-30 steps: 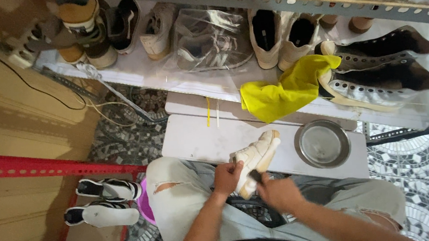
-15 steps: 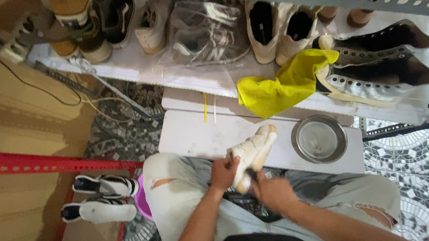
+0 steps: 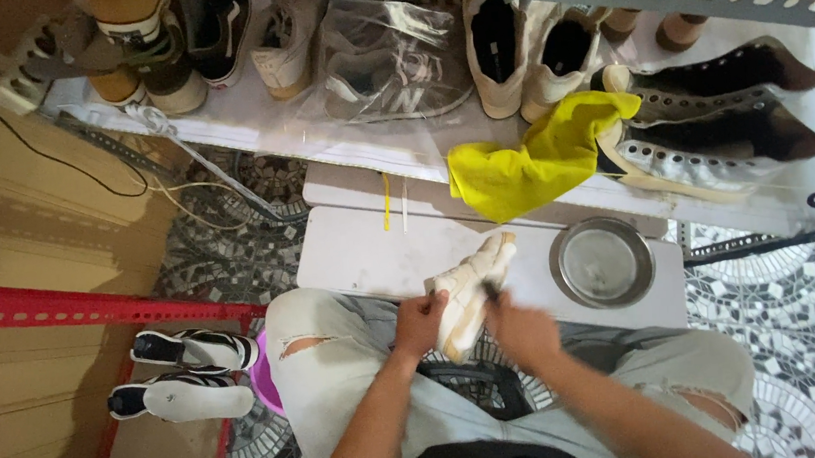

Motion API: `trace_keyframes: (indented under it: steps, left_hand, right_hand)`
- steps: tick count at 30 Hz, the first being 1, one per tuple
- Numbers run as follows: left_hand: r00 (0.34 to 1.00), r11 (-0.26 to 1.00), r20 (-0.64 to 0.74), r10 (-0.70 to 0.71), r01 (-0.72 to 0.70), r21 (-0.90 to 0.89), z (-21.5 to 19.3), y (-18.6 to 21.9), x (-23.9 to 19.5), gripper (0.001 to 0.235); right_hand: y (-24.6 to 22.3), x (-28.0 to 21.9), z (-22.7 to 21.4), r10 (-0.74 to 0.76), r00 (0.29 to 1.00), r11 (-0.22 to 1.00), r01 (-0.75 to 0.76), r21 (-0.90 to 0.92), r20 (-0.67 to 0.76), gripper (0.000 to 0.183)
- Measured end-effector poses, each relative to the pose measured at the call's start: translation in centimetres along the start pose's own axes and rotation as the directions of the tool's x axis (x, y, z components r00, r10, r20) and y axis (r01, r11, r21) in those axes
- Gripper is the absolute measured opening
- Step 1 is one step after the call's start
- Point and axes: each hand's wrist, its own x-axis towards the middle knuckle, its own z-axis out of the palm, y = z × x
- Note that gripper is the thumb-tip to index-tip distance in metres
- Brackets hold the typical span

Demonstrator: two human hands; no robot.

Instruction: The person scrubs a white sneaker with a brush, repeatedly dipping the brush into a metal bowl of water. They clean the sole, sides, and upper parts of the shoe while seated.

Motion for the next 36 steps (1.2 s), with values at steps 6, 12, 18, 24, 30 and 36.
trace_keyframes:
  steps: [6,12,18,24,30,36]
  left_hand:
    - [0.997,0.997,0.04,-0.067,0.065,0.033,-0.2,-1.2,0.5,0.044]
    - [0.995,0.997,0.076,-0.067,0.065,0.029,-0.9,-0.3,-0.4,0.046]
    - [0.995,0.999,0.095,0.007,-0.01,0.031,-1.3,-1.4,0.9,0.044]
    - [0.985,0.957,0.169,0.038,-0.084,0.277,-2.0,2.8,0.6,0.039]
    - [0.914,0.668,0.375,0.156,-0.377,0.641,-3.8,2.4,5.4,0.046]
    - [0.969,0.628,0.245,-0.022,-0.177,0.757,-3.9,8.7,5.5,0.068]
  right_hand:
    - [4.3,4.6,0.9,0.054,0.988,0.98,-0.081,-0.183,-0.148,0.075]
    - [-0.4,-3.2,-1.3,-0.186,0.977,0.972,0.199,-0.125,0.106,0.07]
    - [0.5,-0.2,-1.8,-0.059,0.998,0.996,0.06,-0.063,0.01,0.062]
    - [3.1,0.3,6.2,-0.013,0.994,0.974,0.037,0.224,-0.109,0.048]
    - [6.2,-1.6,4.7,0.327,0.945,0.752,-0.263,0.604,0.004,0.062]
    - [9.4,0.4,6.3,0.316,0.93,0.802,-0.156,0.577,-0.188,0.062]
